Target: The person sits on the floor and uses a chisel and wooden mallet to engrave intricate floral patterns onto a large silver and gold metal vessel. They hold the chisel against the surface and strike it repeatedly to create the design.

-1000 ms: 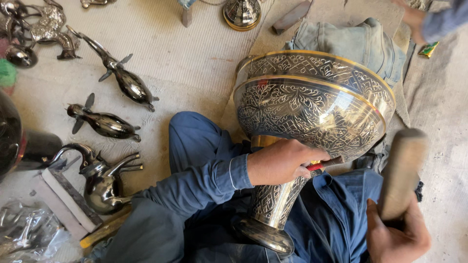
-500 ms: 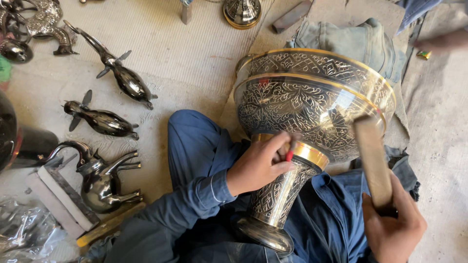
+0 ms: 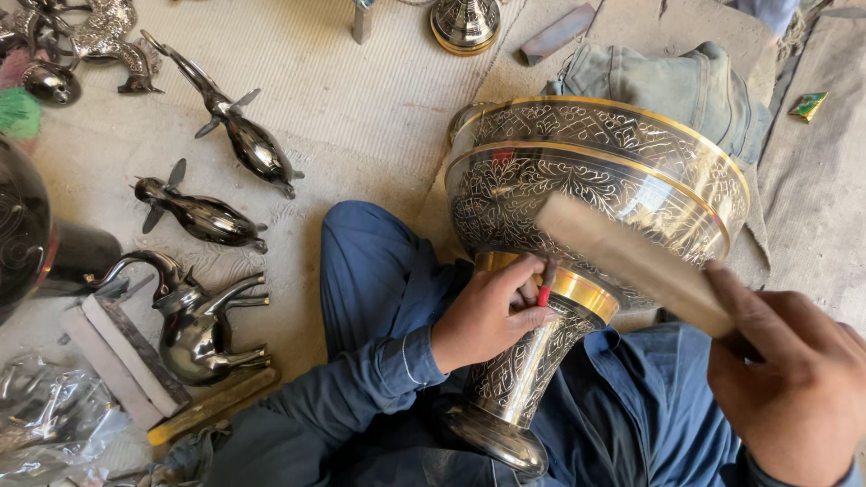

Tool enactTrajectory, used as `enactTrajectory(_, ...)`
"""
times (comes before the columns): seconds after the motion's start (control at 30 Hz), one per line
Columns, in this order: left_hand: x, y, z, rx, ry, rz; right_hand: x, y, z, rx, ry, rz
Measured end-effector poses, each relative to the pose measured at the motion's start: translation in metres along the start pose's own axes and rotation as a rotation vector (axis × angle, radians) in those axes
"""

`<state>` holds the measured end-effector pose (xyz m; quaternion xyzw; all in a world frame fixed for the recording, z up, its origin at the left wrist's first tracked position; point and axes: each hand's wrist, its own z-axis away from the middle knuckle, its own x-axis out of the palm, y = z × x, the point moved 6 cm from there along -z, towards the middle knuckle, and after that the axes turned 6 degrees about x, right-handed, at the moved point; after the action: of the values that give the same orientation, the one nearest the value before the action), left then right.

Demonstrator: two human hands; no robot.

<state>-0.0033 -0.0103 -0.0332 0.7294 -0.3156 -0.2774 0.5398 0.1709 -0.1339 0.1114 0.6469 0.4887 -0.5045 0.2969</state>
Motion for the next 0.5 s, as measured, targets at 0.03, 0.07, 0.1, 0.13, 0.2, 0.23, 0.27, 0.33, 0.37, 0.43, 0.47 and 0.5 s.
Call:
enactTrajectory(0.03,0.000,0.000,-0.001,0.012,-0.009,0.005,-0.001,0.000,-0.002,0.014,-0.013,0.006)
enactTrajectory(0.07,0.000,0.000,-0.002,0.022,-0.021,0.013,0.001,0.001,-0.003,0.025,-0.066,0.054)
enactTrajectory(0.1,0.001,0.000,-0.003,0.035,-0.034,0.019,0.005,0.002,-0.003,0.037,-0.115,0.101)
enactTrajectory(0.13,0.001,0.001,-0.005,0.062,-0.036,-0.038,0.004,0.004,-0.002,0.054,-0.103,0.086)
enactTrajectory(0.2,0.002,0.005,-0.009,0.116,-0.045,-0.154,0.005,0.011,0.001,0.092,-0.077,0.054)
enactTrajectory(0.23,0.002,0.003,-0.011,0.086,-0.070,-0.155,0.007,0.015,0.004,0.139,-0.057,-0.033)
enactTrajectory(0.27,0.003,0.002,-0.013,0.053,-0.094,-0.152,0.009,0.020,0.010,0.186,-0.041,-0.120)
enactTrajectory(0.33,0.006,0.003,-0.016,0.044,-0.145,-0.164,0.015,0.031,0.025,0.228,-0.062,-0.147)
enactTrajectory(0.37,0.008,0.005,-0.018,0.069,-0.166,-0.184,0.019,0.036,0.031,0.215,-0.095,-0.092)
enactTrajectory(0.43,0.010,0.009,-0.022,0.109,-0.223,-0.196,0.027,0.044,0.050,0.249,-0.043,-0.168)
enactTrajectory(0.47,0.011,0.011,-0.025,0.124,-0.256,-0.184,0.034,0.045,0.061,0.292,0.042,-0.295)
enactTrajectory(0.5,0.013,0.012,-0.028,0.138,-0.286,-0.171,0.040,0.052,0.070,0.335,0.055,-0.332)
